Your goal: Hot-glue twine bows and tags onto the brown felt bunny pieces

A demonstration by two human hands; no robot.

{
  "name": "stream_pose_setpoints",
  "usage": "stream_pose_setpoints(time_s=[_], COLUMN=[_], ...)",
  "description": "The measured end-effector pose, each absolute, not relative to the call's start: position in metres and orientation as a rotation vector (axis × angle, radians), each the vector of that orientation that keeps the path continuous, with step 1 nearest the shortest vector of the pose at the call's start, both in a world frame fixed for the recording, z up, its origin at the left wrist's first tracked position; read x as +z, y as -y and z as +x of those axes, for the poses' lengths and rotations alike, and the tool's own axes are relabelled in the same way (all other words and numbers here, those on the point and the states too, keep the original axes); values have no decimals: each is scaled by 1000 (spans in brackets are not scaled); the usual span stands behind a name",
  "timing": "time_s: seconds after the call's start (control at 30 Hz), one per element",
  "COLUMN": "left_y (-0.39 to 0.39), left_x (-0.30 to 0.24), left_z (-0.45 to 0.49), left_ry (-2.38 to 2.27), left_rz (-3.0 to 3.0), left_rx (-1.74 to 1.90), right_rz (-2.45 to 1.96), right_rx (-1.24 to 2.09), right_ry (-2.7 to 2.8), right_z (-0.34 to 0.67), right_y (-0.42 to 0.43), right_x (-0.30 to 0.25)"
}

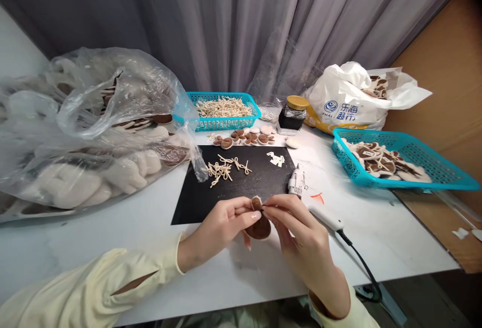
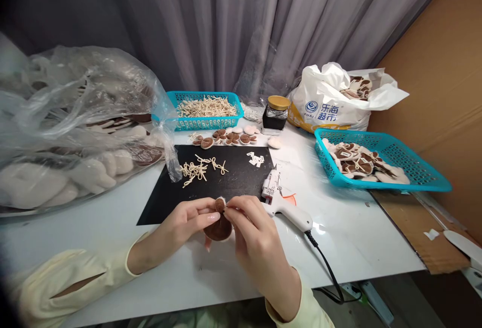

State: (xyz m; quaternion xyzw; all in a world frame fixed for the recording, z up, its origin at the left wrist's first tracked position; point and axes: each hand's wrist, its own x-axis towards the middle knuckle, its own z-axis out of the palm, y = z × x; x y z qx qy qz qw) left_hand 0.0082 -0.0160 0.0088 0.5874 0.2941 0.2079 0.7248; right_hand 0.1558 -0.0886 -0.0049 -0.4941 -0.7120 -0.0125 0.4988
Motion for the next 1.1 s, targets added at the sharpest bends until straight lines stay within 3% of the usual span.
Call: stream_pose_setpoints(time_s=[0.47,0.8,1.1], left_y=[15,16,14], left_x=[2,1,-1], left_z=[8,8,8], left_ry=[-662,-797,-805], left_rz=[1356,1458,1470], left_rx=[503,471,477], right_rz=[-1193,-2184,-2162], right_rx=[149,-61,16], right_ry=[1772,1947,1770], right_z=[159,254,245], right_y=[94,123,104], right_x=[4,-29,-31])
